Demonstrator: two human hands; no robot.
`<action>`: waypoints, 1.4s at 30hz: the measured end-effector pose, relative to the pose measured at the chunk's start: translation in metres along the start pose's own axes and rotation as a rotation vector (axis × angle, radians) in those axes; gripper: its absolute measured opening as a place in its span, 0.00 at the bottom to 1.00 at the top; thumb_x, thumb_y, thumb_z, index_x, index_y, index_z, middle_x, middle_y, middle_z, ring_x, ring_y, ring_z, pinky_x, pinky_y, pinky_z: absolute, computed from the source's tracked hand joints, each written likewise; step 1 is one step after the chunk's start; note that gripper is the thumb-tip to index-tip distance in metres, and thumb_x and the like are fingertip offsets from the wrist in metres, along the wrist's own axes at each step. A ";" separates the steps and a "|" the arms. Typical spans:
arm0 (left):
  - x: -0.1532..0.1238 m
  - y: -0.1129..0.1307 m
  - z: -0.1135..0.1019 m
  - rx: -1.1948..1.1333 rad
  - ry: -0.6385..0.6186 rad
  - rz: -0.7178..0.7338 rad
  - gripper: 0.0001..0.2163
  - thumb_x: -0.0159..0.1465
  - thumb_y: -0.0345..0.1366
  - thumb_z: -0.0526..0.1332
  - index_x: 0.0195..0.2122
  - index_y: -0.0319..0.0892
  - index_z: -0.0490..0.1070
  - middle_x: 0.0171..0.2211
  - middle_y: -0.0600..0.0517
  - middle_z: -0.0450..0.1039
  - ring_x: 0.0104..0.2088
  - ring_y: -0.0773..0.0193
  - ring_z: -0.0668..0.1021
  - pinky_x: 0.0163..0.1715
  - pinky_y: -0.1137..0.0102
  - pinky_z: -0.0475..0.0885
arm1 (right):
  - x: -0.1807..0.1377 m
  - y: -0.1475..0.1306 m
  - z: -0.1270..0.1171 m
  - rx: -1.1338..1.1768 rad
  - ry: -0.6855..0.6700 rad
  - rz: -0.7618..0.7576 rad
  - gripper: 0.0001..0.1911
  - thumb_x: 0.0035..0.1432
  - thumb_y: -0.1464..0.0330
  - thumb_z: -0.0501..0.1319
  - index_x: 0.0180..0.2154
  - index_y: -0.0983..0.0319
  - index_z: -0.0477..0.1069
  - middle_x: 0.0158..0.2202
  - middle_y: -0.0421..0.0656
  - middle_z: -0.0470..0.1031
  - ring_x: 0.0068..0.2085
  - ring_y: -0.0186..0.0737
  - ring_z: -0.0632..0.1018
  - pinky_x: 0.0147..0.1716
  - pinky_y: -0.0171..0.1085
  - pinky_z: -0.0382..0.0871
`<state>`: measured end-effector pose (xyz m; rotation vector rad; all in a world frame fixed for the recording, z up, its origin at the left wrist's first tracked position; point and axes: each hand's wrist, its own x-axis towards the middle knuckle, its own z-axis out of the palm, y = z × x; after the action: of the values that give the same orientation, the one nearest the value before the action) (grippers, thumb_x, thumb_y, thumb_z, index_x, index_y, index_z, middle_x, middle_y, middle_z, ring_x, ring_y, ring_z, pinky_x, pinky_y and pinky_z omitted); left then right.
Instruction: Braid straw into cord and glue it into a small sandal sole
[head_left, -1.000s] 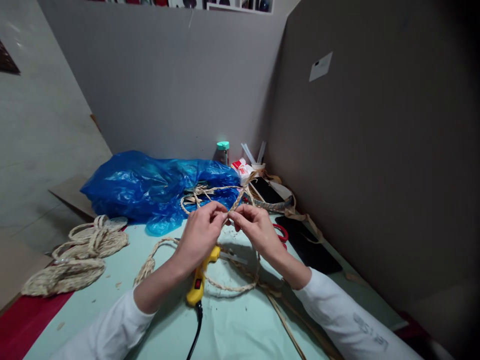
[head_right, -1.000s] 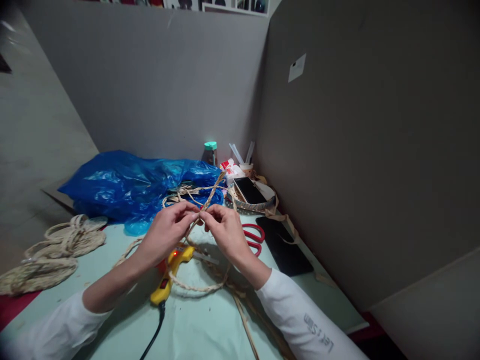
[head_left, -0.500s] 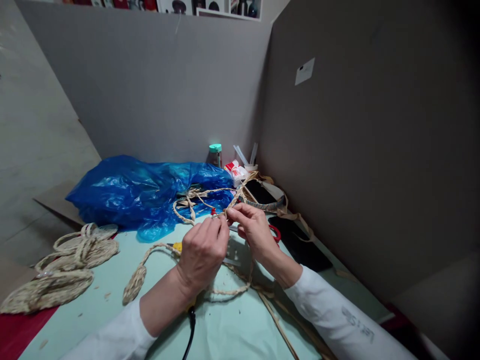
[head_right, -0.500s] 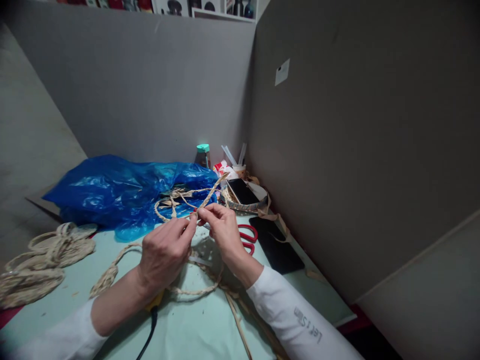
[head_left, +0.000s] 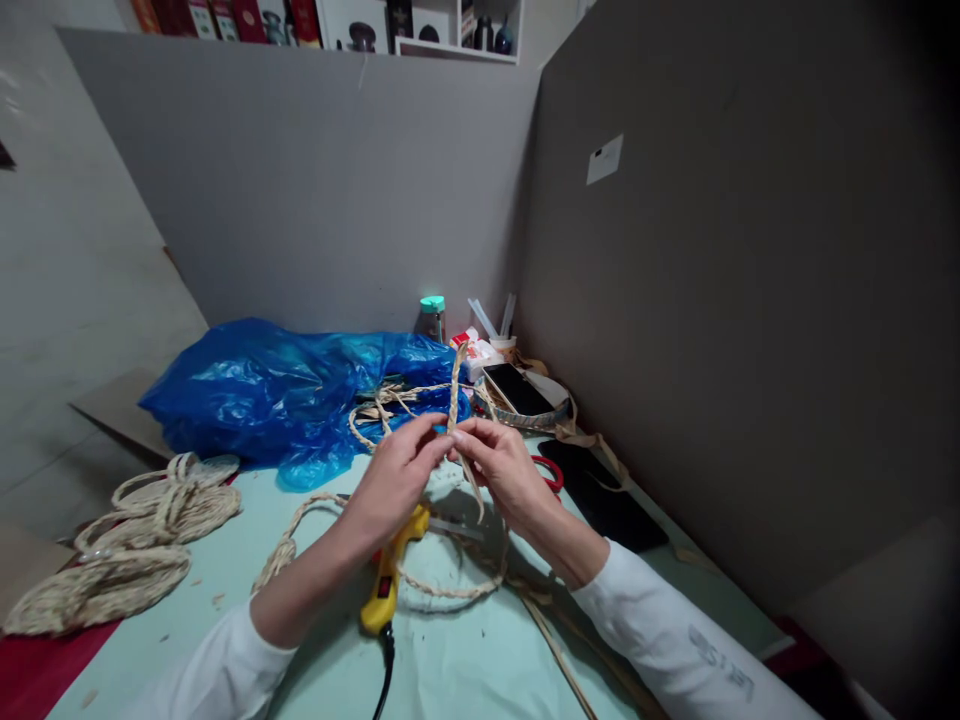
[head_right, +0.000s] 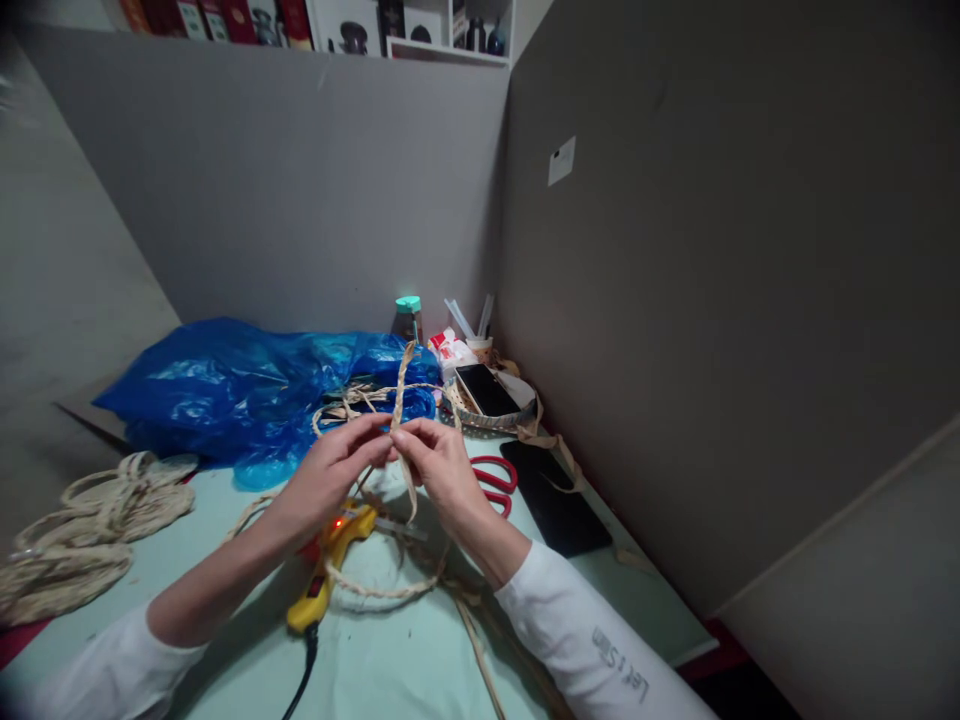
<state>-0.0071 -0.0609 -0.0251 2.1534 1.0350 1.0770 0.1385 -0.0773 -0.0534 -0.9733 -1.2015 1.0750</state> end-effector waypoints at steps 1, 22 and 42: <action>0.002 -0.003 0.001 -0.057 -0.060 -0.044 0.13 0.65 0.41 0.54 0.38 0.39 0.75 0.28 0.51 0.74 0.27 0.63 0.75 0.29 0.68 0.70 | 0.000 0.000 0.001 -0.030 -0.028 -0.010 0.18 0.54 0.53 0.62 0.29 0.62 0.71 0.24 0.39 0.72 0.22 0.32 0.68 0.23 0.33 0.60; -0.001 -0.009 0.010 -0.443 0.158 -0.381 0.11 0.52 0.39 0.63 0.18 0.39 0.75 0.12 0.55 0.64 0.18 0.67 0.66 0.23 0.70 0.61 | -0.018 0.009 0.010 -1.120 0.031 -0.779 0.16 0.68 0.70 0.51 0.28 0.63 0.71 0.25 0.47 0.72 0.29 0.42 0.64 0.29 0.41 0.52; 0.001 -0.002 0.004 -0.573 0.055 -0.322 0.07 0.55 0.36 0.63 0.34 0.39 0.71 0.19 0.58 0.68 0.18 0.72 0.64 0.18 0.75 0.54 | -0.001 0.000 -0.004 -0.198 -0.245 -0.115 0.14 0.63 0.57 0.58 0.38 0.62 0.72 0.31 0.39 0.72 0.27 0.33 0.72 0.27 0.33 0.68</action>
<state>-0.0042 -0.0594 -0.0281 1.4574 0.9153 1.1124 0.1421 -0.0777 -0.0544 -0.9282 -1.5697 1.0174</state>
